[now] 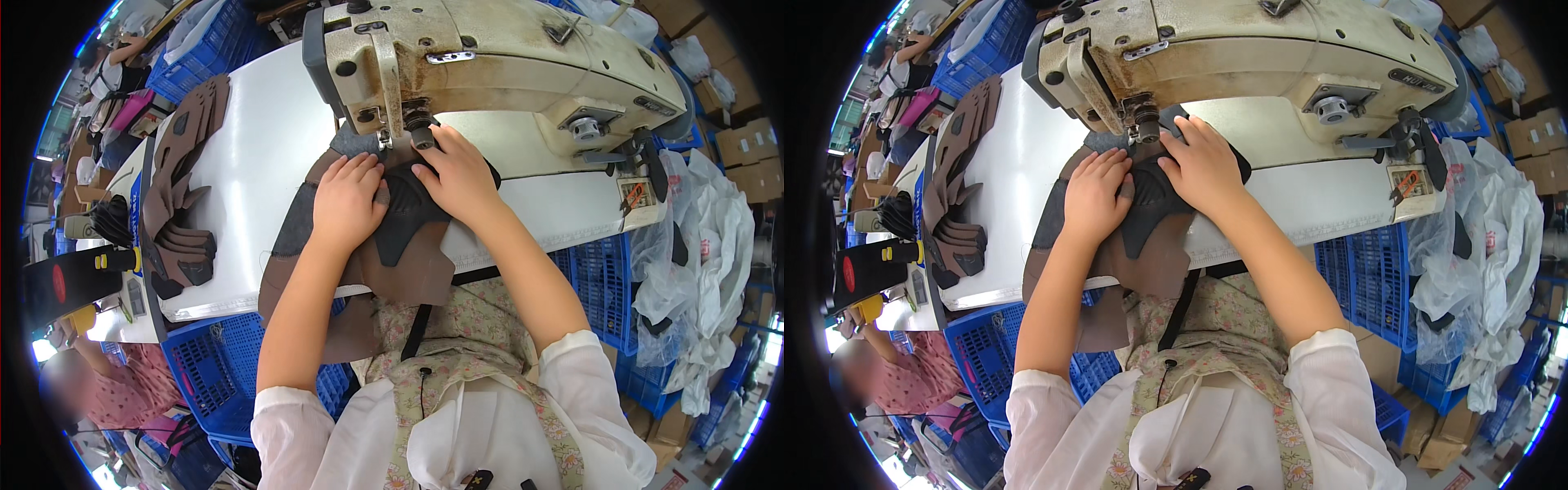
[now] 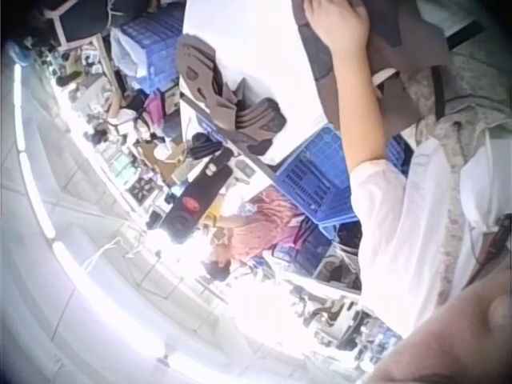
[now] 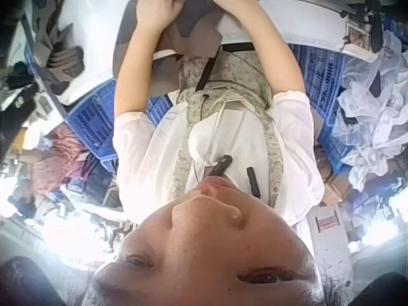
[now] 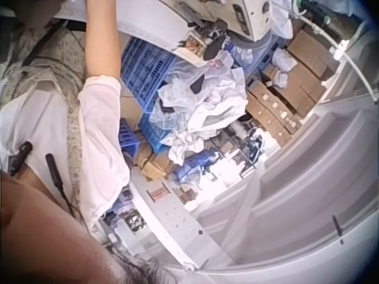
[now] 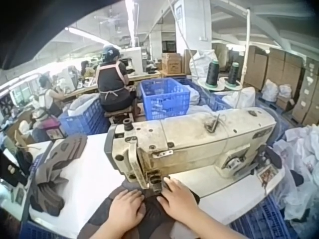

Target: Stitch together various brown and black shoe upper components using an industrial sewing machine.

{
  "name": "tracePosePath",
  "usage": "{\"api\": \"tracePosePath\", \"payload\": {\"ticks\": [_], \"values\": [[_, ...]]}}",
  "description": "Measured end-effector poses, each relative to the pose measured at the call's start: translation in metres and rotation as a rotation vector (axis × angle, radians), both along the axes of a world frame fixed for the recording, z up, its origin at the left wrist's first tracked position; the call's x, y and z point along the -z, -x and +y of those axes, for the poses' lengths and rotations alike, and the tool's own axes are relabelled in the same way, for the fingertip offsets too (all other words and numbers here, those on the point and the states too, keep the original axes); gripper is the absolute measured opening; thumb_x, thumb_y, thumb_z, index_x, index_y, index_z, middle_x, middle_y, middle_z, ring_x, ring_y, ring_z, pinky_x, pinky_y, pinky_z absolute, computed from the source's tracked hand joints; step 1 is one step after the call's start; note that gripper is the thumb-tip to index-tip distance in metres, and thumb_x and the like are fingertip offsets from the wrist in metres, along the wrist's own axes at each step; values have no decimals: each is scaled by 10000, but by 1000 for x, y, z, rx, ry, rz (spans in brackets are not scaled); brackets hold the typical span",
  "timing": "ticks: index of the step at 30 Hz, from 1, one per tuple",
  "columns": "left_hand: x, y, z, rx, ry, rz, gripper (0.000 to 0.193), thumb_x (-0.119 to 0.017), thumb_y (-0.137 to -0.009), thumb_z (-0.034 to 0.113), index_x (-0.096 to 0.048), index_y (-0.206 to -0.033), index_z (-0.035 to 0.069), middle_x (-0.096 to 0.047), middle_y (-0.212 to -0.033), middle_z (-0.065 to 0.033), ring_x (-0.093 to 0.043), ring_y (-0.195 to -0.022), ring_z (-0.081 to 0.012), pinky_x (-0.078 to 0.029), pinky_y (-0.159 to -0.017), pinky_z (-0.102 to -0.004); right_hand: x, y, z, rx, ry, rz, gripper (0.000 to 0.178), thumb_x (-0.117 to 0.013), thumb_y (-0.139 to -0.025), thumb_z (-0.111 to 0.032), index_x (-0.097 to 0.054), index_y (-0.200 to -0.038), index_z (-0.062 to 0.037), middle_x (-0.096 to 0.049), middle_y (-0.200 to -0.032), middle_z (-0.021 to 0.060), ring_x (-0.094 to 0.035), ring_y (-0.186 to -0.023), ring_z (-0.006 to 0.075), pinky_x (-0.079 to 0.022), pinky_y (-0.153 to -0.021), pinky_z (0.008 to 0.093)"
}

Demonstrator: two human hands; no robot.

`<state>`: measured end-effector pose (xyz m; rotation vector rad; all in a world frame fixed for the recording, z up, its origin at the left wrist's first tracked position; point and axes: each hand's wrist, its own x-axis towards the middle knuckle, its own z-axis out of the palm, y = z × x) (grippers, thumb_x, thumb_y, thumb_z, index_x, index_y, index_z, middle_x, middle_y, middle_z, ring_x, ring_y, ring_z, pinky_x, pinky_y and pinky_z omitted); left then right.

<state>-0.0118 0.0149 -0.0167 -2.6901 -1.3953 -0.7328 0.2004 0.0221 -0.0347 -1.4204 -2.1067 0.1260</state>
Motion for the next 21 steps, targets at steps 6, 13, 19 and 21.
{"api": "tracePosePath", "payload": {"ticks": [6,13,19,21], "values": [[6,3,10,15,-15,-57,233,-622,-846,143,-704,-1028,23,-696,-1174,-133,-620,-1180,-284,-444,-1054,-447,1,1,7,5,64,6,385,-719,-848,-287,-687,-1181,-96,-599,-1317,142,-516,-1279,350,-435,-1048,447],[7,4,18,14,14,-92,230,-620,-859,133,-698,-1047,28,-688,-1190,-134,-618,-1184,-291,-446,-1058,-439,1,2,12,16,30,23,387,-718,-851,-290,-681,-1188,-103,-601,-1312,145,-513,-1280,359,-433,-1049,460],[7,6,23,20,28,-116,233,-625,-857,135,-697,-1047,21,-688,-1190,-137,-623,-1171,-298,-450,-1057,-437,2,4,17,28,36,13,376,-715,-853,-299,-680,-1180,-116,-603,-1312,145,-515,-1277,367,-432,-1051,467],[8,6,24,23,29,-118,234,-626,-855,134,-697,-1046,19,-687,-1190,-139,-624,-1169,-299,-450,-1057,-437,4,4,18,29,10,0,371,-715,-853,-302,-677,-1172,-117,-605,-1313,144,-515,-1278,372,-432,-1052,471]]}}
